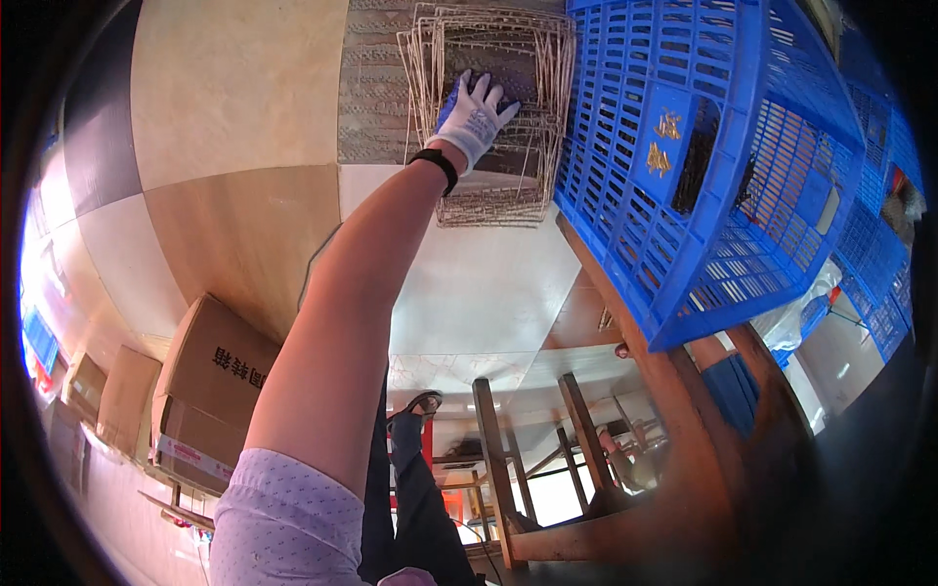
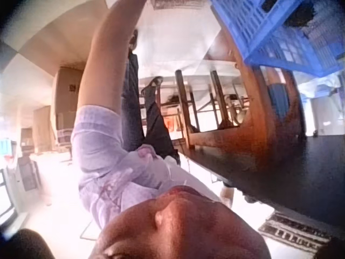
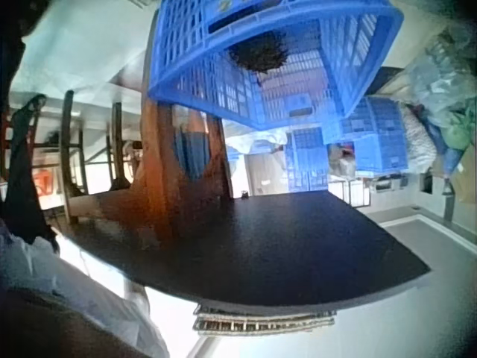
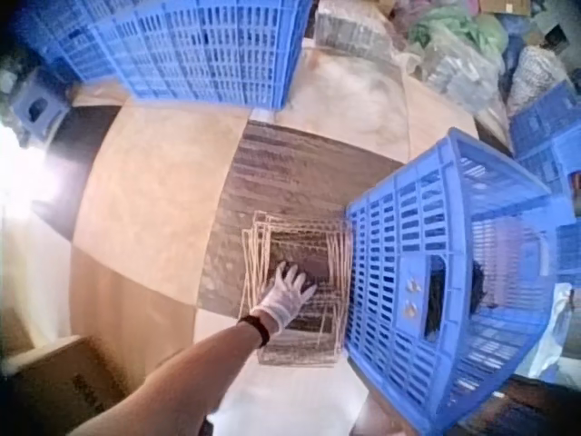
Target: The person assembles rectangular woven frames by hand, placing woven strips into wire grids and pressing them down. They handle multiple frames sequentially, stacking completed units and moving loose strips into a tray.
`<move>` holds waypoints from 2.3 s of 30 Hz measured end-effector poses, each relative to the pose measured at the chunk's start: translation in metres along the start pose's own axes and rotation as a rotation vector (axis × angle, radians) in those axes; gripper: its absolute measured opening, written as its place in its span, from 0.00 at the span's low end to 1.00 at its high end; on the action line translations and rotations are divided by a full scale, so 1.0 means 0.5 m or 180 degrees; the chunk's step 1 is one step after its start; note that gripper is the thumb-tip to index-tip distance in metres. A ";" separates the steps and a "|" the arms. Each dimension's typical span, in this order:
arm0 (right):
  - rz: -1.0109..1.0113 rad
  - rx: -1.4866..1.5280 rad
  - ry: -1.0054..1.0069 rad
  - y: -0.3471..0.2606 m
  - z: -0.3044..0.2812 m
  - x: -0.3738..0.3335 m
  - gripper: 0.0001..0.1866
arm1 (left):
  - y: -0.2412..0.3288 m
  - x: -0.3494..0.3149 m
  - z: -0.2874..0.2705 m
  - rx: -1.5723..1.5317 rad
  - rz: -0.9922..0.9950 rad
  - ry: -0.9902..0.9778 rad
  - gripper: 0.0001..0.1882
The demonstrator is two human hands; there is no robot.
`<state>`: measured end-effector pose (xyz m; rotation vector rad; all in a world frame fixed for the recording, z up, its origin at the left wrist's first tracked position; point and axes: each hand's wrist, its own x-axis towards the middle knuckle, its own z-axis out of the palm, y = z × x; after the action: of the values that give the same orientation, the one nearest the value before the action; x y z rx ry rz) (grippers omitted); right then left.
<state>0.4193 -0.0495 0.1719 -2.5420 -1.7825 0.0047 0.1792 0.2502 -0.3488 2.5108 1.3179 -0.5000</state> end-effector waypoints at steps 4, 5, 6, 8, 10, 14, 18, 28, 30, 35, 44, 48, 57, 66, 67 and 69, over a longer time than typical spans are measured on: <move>-0.0066 0.0095 0.0048 0.000 -0.021 -0.015 0.36 | 0.034 -0.049 -0.060 0.0060 -0.0083 0.0003 0.30; -0.0076 0.0124 0.0071 -0.001 -0.029 -0.021 0.36 | 0.040 -0.087 -0.086 -0.0044 -0.0025 0.0062 0.28; -0.0077 0.0152 0.0111 -0.005 -0.041 -0.032 0.36 | 0.050 -0.126 -0.110 -0.0176 -0.0022 0.0190 0.28; -0.0046 0.0234 0.0168 -0.010 -0.069 -0.055 0.36 | 0.072 -0.220 -0.150 -0.0625 0.0116 0.0391 0.27; -0.0058 0.0221 0.0116 -0.024 -0.090 -0.060 0.37 | 0.093 -0.335 -0.177 -0.1152 0.0377 0.0804 0.23; -0.0246 0.0258 -0.0194 -0.080 -0.076 0.042 0.30 | 0.129 -0.609 -0.229 -0.1705 0.0521 -0.0089 0.24; -0.0302 0.0439 0.0168 -0.080 -0.090 0.061 0.30 | 0.162 -0.816 -0.331 -0.1501 0.0795 -0.0360 0.25; -0.0189 0.1729 -0.0223 -0.190 -0.183 -0.207 0.20 | 0.092 -1.104 -0.561 -0.1200 0.0561 -0.0158 0.20; -0.0592 0.1844 0.0035 -0.180 -0.191 -0.346 0.18 | 0.099 -1.151 -0.567 -0.1271 0.0575 -0.0266 0.19; 0.0133 0.2196 -0.0600 -0.027 -0.213 -0.678 0.20 | 0.141 -1.261 -0.596 -0.1378 0.0148 -0.0748 0.16; 0.2439 0.3748 -0.0273 0.156 -0.147 -0.970 0.14 | 0.131 -1.362 -0.622 -0.2149 -0.0593 -0.0773 0.08; 0.2893 0.5476 0.0333 0.193 -0.050 -0.976 0.14 | 0.137 -1.357 -0.673 -0.2069 -0.0590 -0.0780 0.07; 0.3693 0.4954 0.0375 0.174 -0.020 -0.944 0.14 | 0.094 -1.210 -0.728 -0.2042 -0.0451 -0.0873 0.11; 0.4343 0.2344 -0.0002 0.100 -0.085 -0.872 0.20 | 0.077 -0.981 -0.800 -0.1966 0.0063 -0.1067 0.08; 0.4449 0.2251 -0.0073 0.097 -0.090 -0.879 0.21 | 0.116 -0.972 -0.833 -0.1912 0.0076 -0.1161 0.08; 0.4562 0.2010 -0.0308 0.079 -0.119 -0.878 0.23 | 0.151 -0.936 -0.861 -0.1811 0.0306 -0.1137 0.08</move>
<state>0.3082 -0.4772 0.2218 -2.6124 0.3365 0.5860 0.0712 0.0268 0.2417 1.9021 1.0185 -0.4473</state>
